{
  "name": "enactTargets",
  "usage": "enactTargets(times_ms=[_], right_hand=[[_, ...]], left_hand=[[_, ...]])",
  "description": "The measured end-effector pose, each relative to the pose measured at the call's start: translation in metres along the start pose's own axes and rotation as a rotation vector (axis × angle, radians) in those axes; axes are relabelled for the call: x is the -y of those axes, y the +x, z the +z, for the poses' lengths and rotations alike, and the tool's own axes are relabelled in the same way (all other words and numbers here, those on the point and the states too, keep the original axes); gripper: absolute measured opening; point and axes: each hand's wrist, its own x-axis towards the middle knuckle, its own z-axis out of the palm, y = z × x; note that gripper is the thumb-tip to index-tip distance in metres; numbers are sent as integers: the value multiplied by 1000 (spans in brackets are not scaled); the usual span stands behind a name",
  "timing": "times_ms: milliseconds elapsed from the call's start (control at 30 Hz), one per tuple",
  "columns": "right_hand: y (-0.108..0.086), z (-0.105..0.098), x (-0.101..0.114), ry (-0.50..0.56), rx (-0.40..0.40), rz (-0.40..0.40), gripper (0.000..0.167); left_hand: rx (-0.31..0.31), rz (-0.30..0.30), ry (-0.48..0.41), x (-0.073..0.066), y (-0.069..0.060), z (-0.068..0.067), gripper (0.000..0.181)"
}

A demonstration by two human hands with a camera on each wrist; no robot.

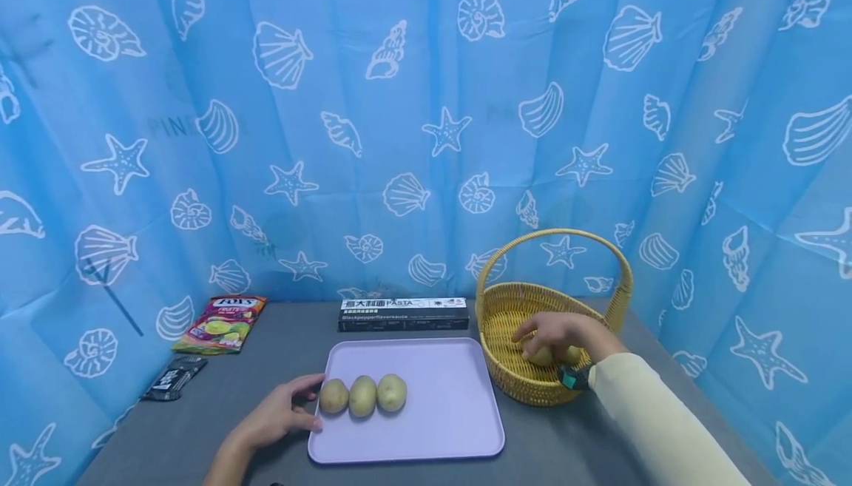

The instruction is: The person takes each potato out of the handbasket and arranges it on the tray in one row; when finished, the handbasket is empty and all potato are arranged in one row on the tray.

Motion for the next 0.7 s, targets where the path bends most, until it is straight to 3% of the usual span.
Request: enactTargets(times_ms=[200,433,700], right_hand=[[2,5,-4,-47,-66,9,40],[4,1,-5,-121,-176,-176,46],[-2,16,13,-105,-395,-299,52]], left_hand=[[-4,-11,4,-1,1,1,87],[-5,-26,0,0,2,1,88],[0,-36,-8,1,1,0,89]])
